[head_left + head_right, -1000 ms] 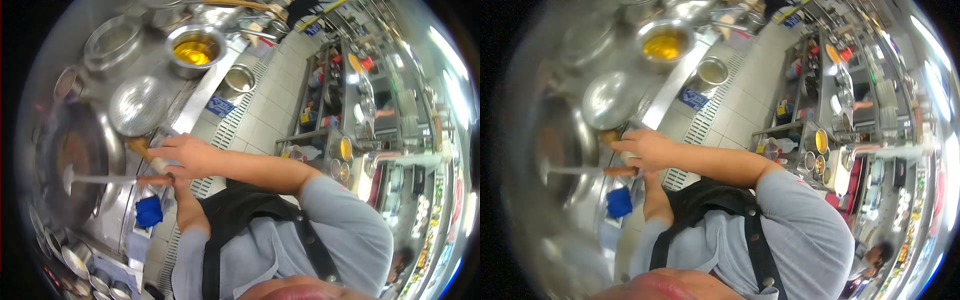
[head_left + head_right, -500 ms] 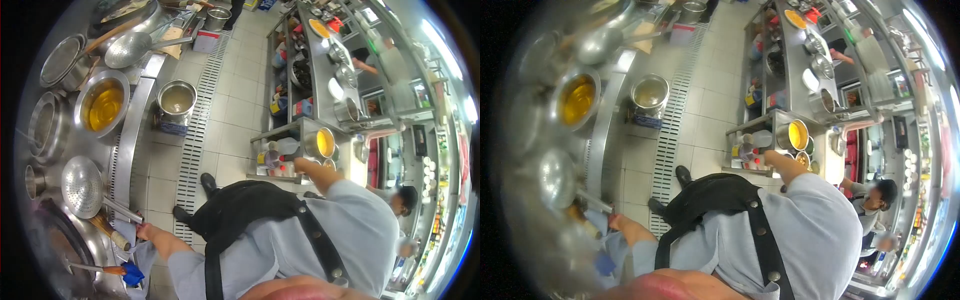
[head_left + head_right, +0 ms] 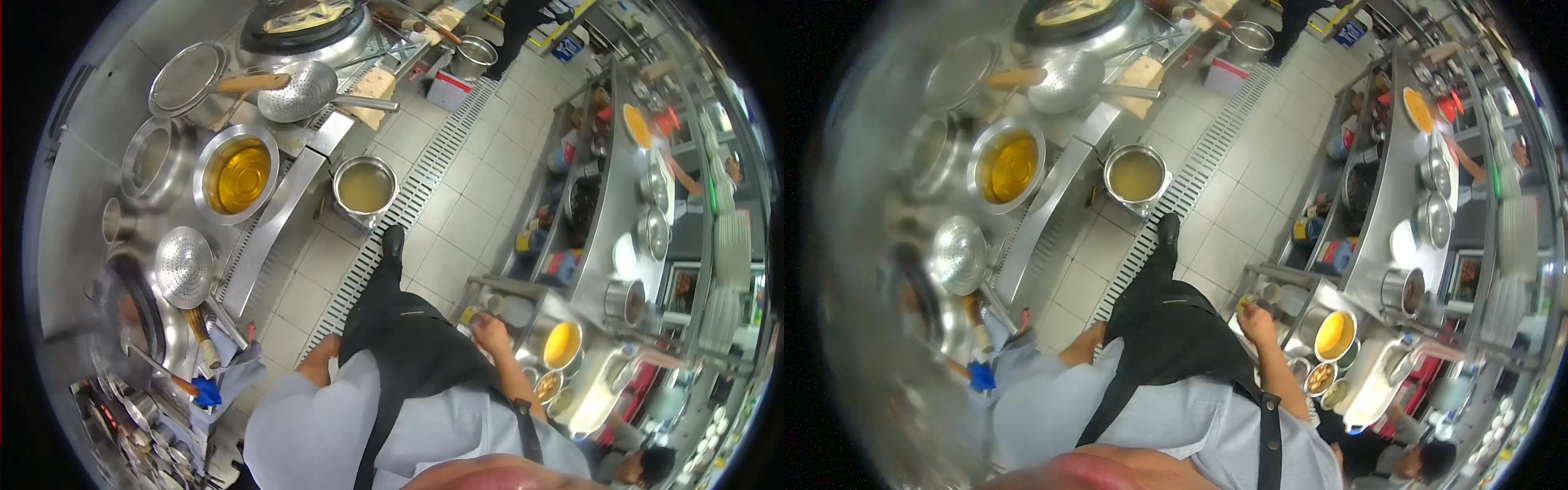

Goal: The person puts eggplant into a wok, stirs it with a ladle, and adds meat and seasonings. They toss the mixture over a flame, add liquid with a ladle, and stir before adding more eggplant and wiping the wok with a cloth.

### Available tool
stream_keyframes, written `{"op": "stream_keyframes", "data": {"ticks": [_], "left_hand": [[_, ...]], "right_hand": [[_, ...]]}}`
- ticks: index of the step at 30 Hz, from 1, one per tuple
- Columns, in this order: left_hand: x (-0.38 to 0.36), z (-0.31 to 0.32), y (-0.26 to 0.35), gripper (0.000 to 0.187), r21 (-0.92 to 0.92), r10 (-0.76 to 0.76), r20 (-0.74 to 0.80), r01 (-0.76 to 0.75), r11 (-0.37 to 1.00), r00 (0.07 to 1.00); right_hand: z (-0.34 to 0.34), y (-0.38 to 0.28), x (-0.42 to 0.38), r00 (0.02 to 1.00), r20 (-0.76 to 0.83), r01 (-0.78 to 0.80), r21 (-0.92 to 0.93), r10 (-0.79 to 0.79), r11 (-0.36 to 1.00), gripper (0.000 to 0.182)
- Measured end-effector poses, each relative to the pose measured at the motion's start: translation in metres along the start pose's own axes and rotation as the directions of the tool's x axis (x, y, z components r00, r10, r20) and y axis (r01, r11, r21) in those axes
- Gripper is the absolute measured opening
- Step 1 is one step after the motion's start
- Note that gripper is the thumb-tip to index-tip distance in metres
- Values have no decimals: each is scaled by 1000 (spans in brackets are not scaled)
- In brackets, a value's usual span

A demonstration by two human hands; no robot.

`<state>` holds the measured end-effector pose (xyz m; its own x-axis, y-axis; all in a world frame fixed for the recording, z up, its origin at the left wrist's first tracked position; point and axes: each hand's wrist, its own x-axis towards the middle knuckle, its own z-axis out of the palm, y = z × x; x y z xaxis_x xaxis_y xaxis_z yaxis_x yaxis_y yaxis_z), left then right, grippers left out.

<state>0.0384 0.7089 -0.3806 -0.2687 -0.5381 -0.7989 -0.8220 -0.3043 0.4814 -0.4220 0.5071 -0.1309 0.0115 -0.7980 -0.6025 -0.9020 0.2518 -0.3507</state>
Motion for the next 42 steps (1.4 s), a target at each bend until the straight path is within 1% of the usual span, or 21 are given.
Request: {"op": "stream_keyframes", "data": {"ticks": [1, 2, 5, 6, 7, 8, 9, 10, 11, 12, 14, 19, 25, 28, 31, 34, 38, 39, 40, 41, 42], "left_hand": [[28, -8, 8, 22, -277, -16, -107, -14, 961, 994], [44, -45, 33, 21, -273, -117, -71, 94, 957, 991], [107, -127, 46, 23, 79, -4, -255, 25, 997, 967], [119, -162, 62, 26, -323, -178, -324, 69, 944, 929], [123, -195, 77, 26, -429, -185, -433, -22, 903, 882], [115, -240, 103, 25, -632, -364, -341, 75, 771, 866], [132, -259, 105, 24, -453, -343, -539, 79, 888, 769], [144, -270, 108, 25, -495, -364, -558, 53, 867, 746], [145, -296, 126, 27, -534, -387, -580, 24, 845, 717], [151, -314, 135, 29, -506, -322, -563, -10, 862, 761], [151, -336, 150, 32, -494, -251, -522, -49, 868, 815], [132, -371, 172, 35, -670, -326, -519, -139, 729, 790], [86, -333, 180, 32, -827, -645, -562, -380, 415, 519], [64, -303, 223, 24, -888, -857, -350, -425, 174, 379], [56, -303, 282, 29, -685, -937, -144, -716, -137, 318], [34, -357, 353, 36, -465, -967, -122, -873, -145, 225], [27, -437, 379, 40, -372, -975, -213, -928, 24, 60], [30, -454, 384, 39, -390, -973, -230, -919, 58, 36], [36, -466, 389, 40, -420, -966, -254, -905, 64, 49], [43, -476, 392, 40, -451, -957, -282, -890, 68, 69], [51, -485, 394, 40, -488, -945, -311, -870, 68, 100]], "right_hand": [[-10, -10, 9, 1000, 17, -8, 3, 8, 1000, 46], [-11, -9, 24, 999, 41, 26, 28, -27, 999, 44], [-15, 3, 83, 987, 143, 59, 125, -77, 990, 39], [-14, 17, 108, 979, 185, 56, 161, -86, 985, 38], [-24, 34, 131, 968, 230, 54, 190, -98, 980, 37], [-52, 24, 146, 961, 226, 127, 158, -161, 979, 36], [-82, -3, 161, 948, 224, 200, 137, -227, 970, 36], [-110, -30, 174, 929, 226, 270, 122, -292, 955, 36], [-141, -63, 188, 949, 250, 121, 275, -193, 954, 35], [-166, -96, 205, 952, 291, -35, 417, -97, 908, 34], [-197, -143, 250, 974, 133, 72, 590, -185, 804, 38], [-246, -318, 318, 818, 206, 285, 666, -537, 690, 39], [-209, -551, 382, 407, 456, 359, 716, -791, 598, 47], [-153, -652, 400, 313, 513, 203, 786, -800, 584, 42], [-116, -729, 377, 335, 587, 241, 702, -737, 670, 30], [-97, -776, 370, 180, 740, -110, 670, -648, 734, 18], [-67, -852, 414, 70, 799, -45, 601, -597, 798, 17], [-113, -848, 409, 42, 803, -77, 596, -594, 800, 12], [-124, -858, 443, -34, 795, -11, 606, -606, 796, 16], [-183, -839, 439, 128, 695, 229, 673, -707, 703, 10], [-234, -818, 451, 137, 592, 334, 727, -794, 600, 7]]}}
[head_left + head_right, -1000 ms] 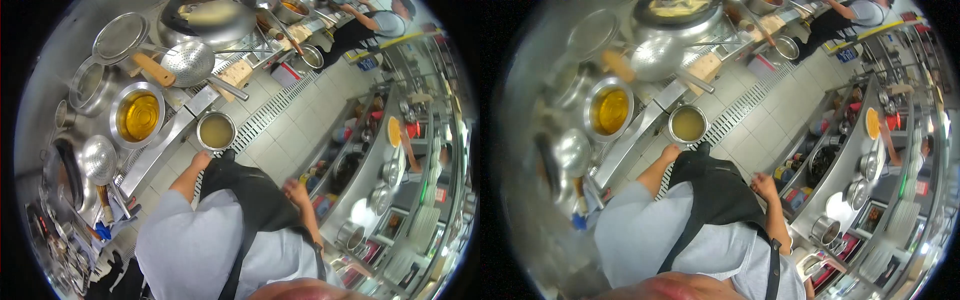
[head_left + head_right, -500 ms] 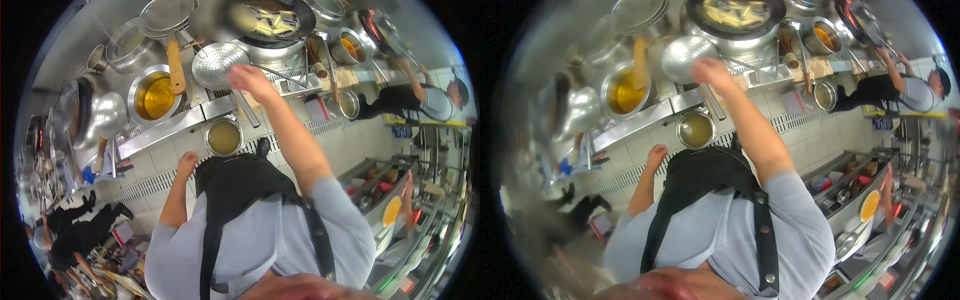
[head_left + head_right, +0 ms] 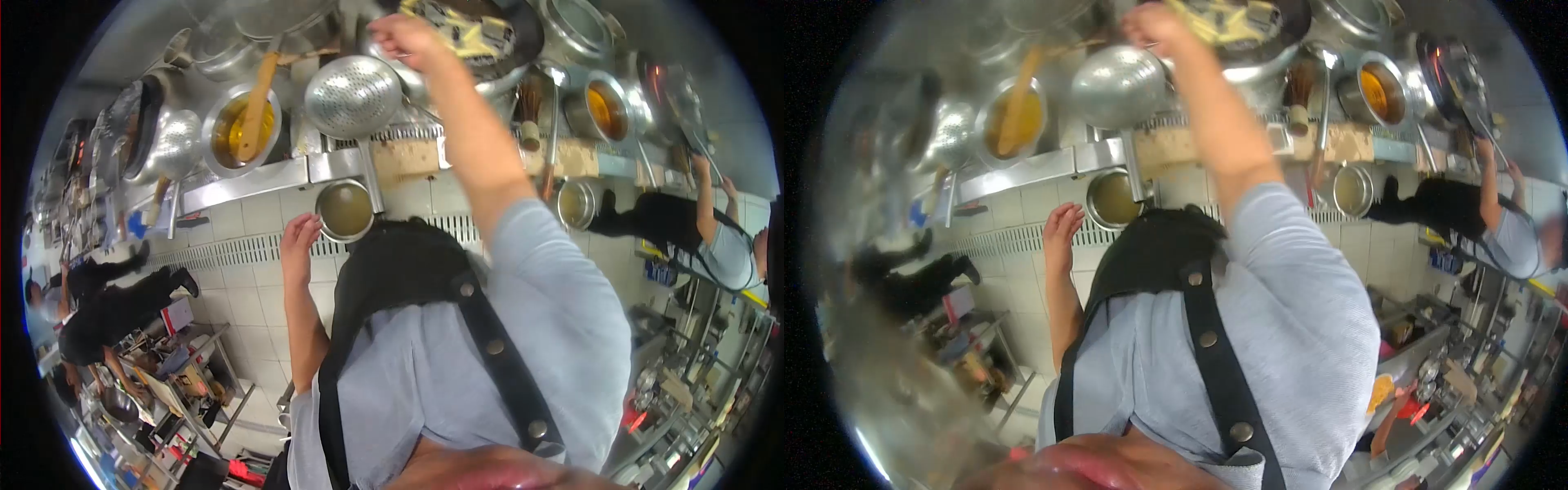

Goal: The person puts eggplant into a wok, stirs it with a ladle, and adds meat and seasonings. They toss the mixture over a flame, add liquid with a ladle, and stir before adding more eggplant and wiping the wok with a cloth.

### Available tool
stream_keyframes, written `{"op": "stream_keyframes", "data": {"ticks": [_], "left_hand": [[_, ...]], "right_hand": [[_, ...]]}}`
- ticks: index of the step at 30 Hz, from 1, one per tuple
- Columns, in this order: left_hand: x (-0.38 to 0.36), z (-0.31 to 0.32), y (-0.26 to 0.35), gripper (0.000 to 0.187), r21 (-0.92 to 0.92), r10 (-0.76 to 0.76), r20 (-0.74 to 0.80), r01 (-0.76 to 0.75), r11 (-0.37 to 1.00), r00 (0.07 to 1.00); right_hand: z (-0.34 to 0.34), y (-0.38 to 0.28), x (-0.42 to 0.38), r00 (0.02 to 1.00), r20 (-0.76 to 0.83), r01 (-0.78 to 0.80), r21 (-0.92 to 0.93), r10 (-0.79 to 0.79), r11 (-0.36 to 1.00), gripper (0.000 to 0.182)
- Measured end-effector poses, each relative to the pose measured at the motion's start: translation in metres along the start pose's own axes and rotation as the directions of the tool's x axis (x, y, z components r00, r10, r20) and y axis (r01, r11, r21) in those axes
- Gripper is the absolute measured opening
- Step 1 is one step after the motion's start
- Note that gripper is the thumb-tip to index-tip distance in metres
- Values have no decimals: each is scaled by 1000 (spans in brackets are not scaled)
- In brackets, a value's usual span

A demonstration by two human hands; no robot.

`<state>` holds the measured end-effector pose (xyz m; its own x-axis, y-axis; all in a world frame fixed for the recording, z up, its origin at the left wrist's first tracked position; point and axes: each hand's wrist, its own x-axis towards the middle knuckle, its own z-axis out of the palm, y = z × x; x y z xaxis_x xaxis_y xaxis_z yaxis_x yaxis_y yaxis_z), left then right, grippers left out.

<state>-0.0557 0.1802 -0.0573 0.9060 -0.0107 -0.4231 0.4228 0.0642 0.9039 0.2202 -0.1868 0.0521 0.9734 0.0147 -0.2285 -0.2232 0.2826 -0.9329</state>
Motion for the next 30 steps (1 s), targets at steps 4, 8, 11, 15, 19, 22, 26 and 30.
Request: {"op": "stream_keyframes", "data": {"ticks": [4, 8, 11, 15, 19, 22, 26, 30], "left_hand": [[-3, 46, -43, 40, 131, -210, 196, 187, 974, 958], [14, 70, -150, 30, 489, -311, 401, 86, 868, 861], [29, 105, -183, 32, 604, -432, 473, 74, 793, 768], [43, 174, -190, 40, 676, -432, 513, -39, 735, 741], [35, 193, -175, 37, 487, -367, 541, 74, 870, 757], [13, 156, -161, 32, 419, -381, 474, 177, 891, 794], [-12, 96, -116, 26, 160, -388, 206, 360, 919, 898], [5, 9, -65, 33, -309, -32, 4, 32, 951, 999]], "right_hand": [[-202, -26, -72, 945, -328, -182, -577, -22, 797, 21], [-264, -85, -162, 859, -444, -325, -858, -255, 398, 31], [-301, -79, -172, 801, -419, -435, -898, -428, 65, 43], [-432, -30, -133, 935, 240, 57, -831, -263, -554, 29], [-292, -93, -184, 923, -377, -383, -870, 84, 311, 22], [-290, -99, -187, 916, -320, -401, -767, 242, 501, 18], [-270, -84, -148, 841, -264, -515, -657, 472, 551, 15], [-280, -34, -106, 874, -193, -481, -478, 446, 735, 19]]}}
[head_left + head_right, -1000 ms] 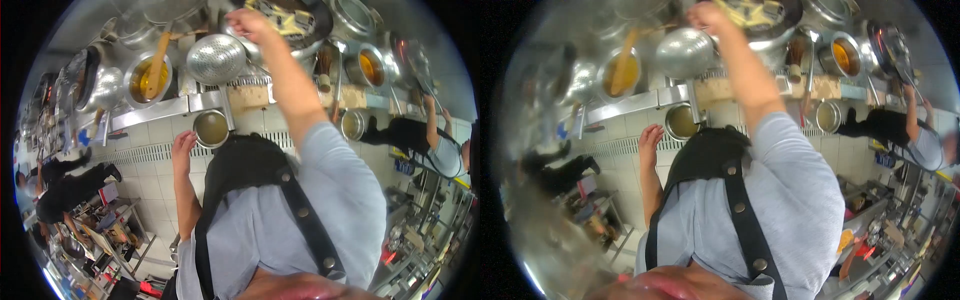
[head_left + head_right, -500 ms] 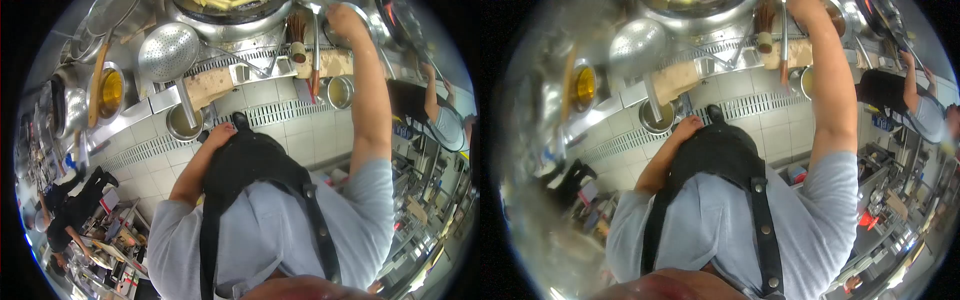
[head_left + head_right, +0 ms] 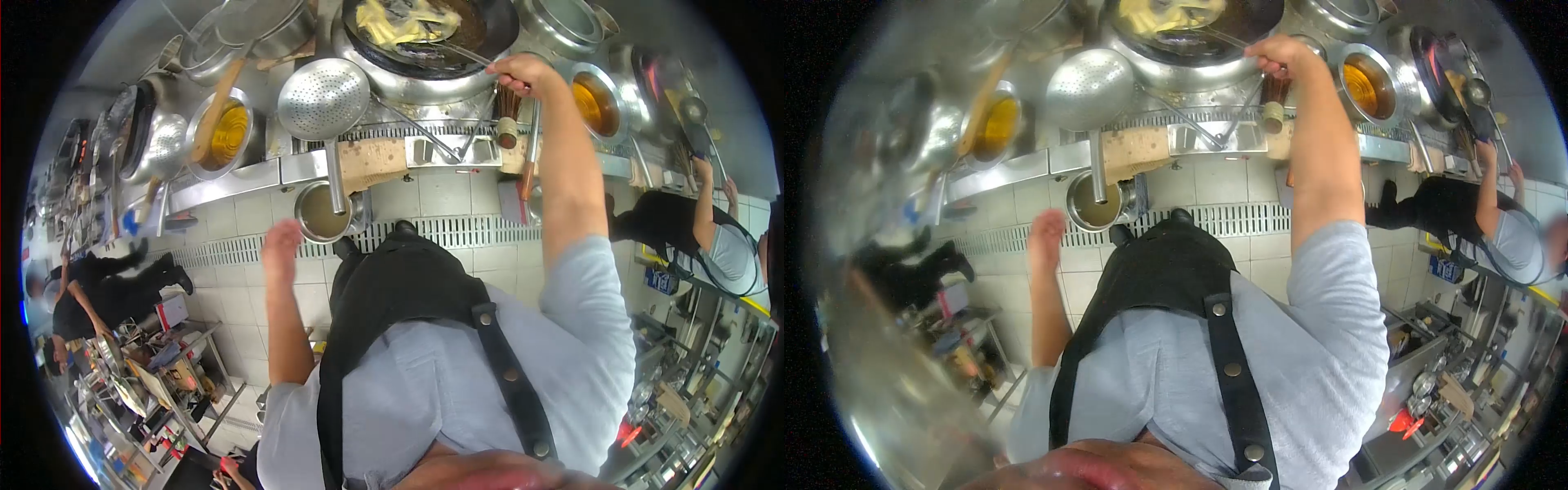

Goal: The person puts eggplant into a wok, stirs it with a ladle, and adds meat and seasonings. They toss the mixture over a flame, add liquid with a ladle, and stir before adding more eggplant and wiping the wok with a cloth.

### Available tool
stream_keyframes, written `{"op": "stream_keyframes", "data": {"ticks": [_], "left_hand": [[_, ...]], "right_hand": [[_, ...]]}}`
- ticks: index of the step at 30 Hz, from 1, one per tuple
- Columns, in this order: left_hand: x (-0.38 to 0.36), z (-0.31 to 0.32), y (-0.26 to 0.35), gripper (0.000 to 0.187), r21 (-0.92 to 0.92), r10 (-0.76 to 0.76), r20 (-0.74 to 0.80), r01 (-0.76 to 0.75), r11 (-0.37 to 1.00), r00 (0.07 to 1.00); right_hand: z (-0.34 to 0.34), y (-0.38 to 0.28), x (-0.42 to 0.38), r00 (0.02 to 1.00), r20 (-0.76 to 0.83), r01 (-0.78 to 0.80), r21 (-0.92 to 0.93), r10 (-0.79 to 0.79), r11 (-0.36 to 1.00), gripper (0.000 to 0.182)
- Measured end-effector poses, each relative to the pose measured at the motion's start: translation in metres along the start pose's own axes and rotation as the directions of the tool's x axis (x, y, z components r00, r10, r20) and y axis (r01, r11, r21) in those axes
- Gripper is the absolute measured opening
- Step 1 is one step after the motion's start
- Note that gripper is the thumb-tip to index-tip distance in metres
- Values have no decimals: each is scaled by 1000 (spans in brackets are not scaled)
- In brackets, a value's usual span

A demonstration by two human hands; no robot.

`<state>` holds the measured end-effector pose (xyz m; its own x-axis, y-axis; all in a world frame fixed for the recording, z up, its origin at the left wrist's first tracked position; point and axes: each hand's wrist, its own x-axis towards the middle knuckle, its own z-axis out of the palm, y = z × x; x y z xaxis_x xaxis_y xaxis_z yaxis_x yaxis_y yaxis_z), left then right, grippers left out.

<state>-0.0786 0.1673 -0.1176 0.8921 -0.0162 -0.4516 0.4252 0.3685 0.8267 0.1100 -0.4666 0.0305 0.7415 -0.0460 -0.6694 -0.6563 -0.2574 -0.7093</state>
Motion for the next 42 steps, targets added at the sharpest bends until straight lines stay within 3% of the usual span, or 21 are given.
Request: {"op": "stream_keyframes", "data": {"ticks": [2, 4, 6, 10, 13, 15, 17, 18, 20, 23, 27, 29, 31, 34, 35, 36, 38, 42], "left_hand": [[33, -23, 54, 54, -137, 110, -81, -120, 983, 991], [37, 25, 142, 76, -146, 140, -113, -156, 977, 984], [58, 56, 200, 87, -217, 132, 11, -127, 968, 991], [102, 100, 248, 78, -231, 86, 316, -12, 973, 945], [185, 82, 242, 58, -94, 26, 440, 17, 995, 898], [173, 105, 237, 44, 3, 97, 418, -108, 994, 903], [129, 143, 237, 30, 5, 44, 303, -48, 999, 952], [118, 150, 230, 31, 46, 95, 285, -112, 993, 954], [101, 160, 221, 31, 141, 116, 400, -186, 972, 909], [84, 194, 218, 31, 235, 157, 395, -265, 935, 905], [82, 245, 212, 29, 155, 124, 483, -225, 962, 866], [87, 260, 204, 28, 45, 83, 553, -129, 991, 829], [83, 271, 201, 27, 7, 44, 596, -59, 998, 801], [75, 277, 193, 27, -18, 8, 630, 4, 1000, 777], [71, 274, 192, 28, -31, 16, 633, 5, 999, 774], [69, 271, 193, 28, -43, 22, 634, 7, 999, 773], [66, 263, 196, 33, -14, 12, 602, -5, 1000, 799], [63, 246, 212, 36, 50, 29, 560, -68, 996, 828]], "right_hand": [[16, 3, 11, 997, -44, 70, 69, -67, 995, 19], [35, 9, 17, 985, -91, 160, 128, -149, 979, 19], [42, 15, 19, 980, -112, 188, 209, -167, 960, 17], [58, 16, 5, 969, -150, 234, 323, -195, 917, 16], [68, 13, -6, 970, -146, 237, 395, -194, 888, 17], [70, 13, -14, 969, -145, 242, 426, -198, 872, 18], [71, 7, -27, 961, -164, 273, 433, -222, 859, 19], [72, -2, -38, 952, -182, 303, 425, -248, 853, 20], [74, -18, -58, 927, -222, 368, 397, -302, 840, 22], [73, -63, -95, 871, -295, 467, 249, -393, 848, 26], [69, -107, -99, 784, -376, 513, -55, -493, 857, 28], [72, -108, -73, 605, -537, 466, -359, -588, 809, 31], [82, -114, -81, 383, -612, 324, -612, -692, 721, 35], [67, -94, -82, 365, -617, 341, -608, -697, 717, 35], [52, -82, -76, 427, -611, 402, -532, -667, 745, 35], [46, -70, -77, 387, -650, 421, -507, -655, 752, 35], [46, -62, -106, 525, -701, 402, -295, -482, 867, 36], [18, -25, -102, 685, -636, 369, -116, -354, 922, 34]]}}
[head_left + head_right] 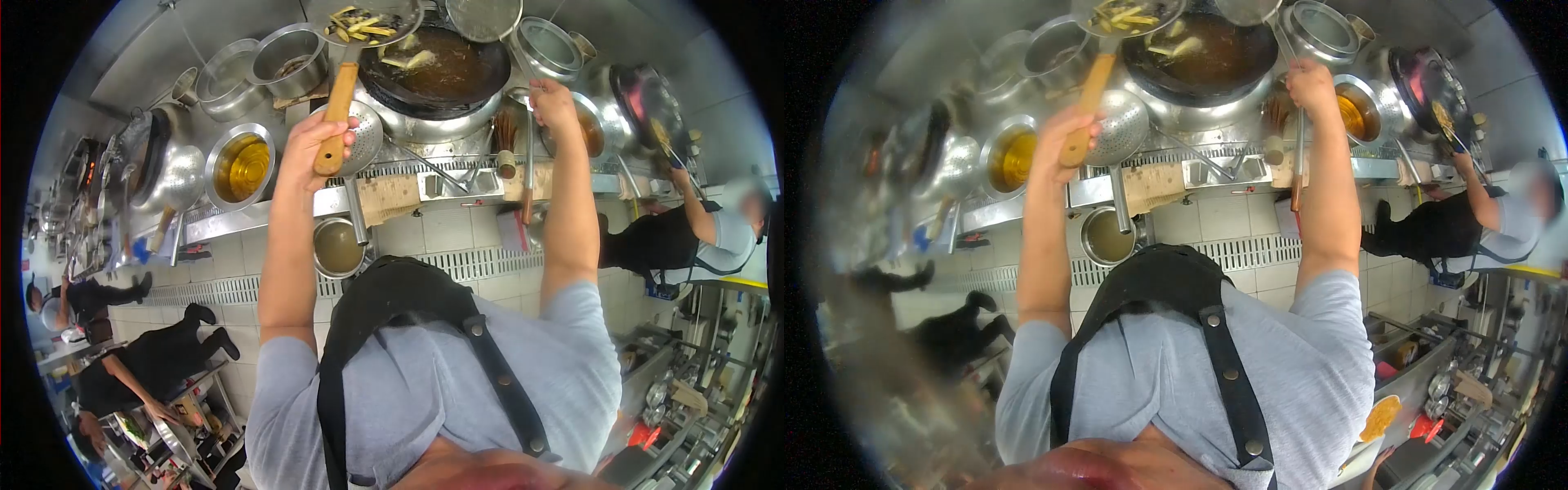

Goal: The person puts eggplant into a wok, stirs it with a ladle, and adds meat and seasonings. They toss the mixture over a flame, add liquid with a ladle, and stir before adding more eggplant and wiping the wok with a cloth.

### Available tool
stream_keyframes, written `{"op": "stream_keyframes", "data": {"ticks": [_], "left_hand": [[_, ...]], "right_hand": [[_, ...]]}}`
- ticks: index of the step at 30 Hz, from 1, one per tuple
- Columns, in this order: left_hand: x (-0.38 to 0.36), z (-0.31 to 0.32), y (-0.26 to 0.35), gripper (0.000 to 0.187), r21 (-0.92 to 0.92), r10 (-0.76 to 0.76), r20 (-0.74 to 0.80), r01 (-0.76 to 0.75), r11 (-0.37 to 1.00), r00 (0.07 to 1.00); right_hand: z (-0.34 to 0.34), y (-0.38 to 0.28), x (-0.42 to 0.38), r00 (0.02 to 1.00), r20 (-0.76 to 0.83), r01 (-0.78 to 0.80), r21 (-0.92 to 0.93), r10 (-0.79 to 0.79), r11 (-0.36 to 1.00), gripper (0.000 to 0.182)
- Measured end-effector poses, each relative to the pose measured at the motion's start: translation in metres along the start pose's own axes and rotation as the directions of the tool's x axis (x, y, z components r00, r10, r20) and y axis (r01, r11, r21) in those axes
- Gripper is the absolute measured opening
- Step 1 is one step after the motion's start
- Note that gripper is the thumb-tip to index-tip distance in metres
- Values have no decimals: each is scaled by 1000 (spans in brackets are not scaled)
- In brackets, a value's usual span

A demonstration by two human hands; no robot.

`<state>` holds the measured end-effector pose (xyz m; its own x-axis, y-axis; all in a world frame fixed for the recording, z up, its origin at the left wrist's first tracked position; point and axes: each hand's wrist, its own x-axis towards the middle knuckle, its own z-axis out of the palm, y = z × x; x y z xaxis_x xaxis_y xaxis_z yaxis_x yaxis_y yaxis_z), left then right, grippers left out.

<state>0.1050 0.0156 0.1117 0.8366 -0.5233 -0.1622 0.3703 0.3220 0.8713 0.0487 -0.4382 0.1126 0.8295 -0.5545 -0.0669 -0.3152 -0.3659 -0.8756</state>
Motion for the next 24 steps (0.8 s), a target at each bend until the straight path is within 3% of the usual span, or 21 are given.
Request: {"op": "stream_keyframes", "data": {"ticks": [2, 5, 7, 9, 12, 14, 19, 22, 24], "left_hand": [[-9, -4, 8, 36, 42, 15, -38, -13, 999, 999], [-15, -9, 12, 36, 102, 66, -102, -56, 993, 993], [-18, -11, 12, 36, 141, 89, -140, -69, 988, 986], [-23, -9, 12, 36, 191, 104, -194, -66, 979, 975], [-31, -12, 13, 27, 180, 71, -203, -34, 983, 977], [-42, -12, 12, 26, 190, 75, -203, -36, 981, 976], [-61, -8, 3, 26, 259, 88, -266, -17, 966, 960], [-71, 1, -4, 26, 272, 76, -310, 12, 962, 948], [-75, -3, -10, 27, 258, 43, -308, 39, 965, 950]], "right_hand": [[1, 15, 6, 998, 47, -27, -46, 29, 999, 31], [10, 28, 16, 999, 11, 32, -292, -30, 956, 21], [28, 81, 67, 971, 210, 200, -448, -115, 871, 17], [42, 66, 64, 939, 309, -74, -249, 152, 966, 14], [76, 64, 56, 911, 373, -183, -17, 176, 983, 16], [93, 74, 53, 851, 502, -227, 82, 157, 970, 19], [77, 78, 20, 798, 581, -399, 311, 160, 863, 25], [64, 80, 5, 794, 599, -408, 394, 107, 823, 29], [54, 75, -1, 804, 586, -365, 356, 98, 860, 33]]}}
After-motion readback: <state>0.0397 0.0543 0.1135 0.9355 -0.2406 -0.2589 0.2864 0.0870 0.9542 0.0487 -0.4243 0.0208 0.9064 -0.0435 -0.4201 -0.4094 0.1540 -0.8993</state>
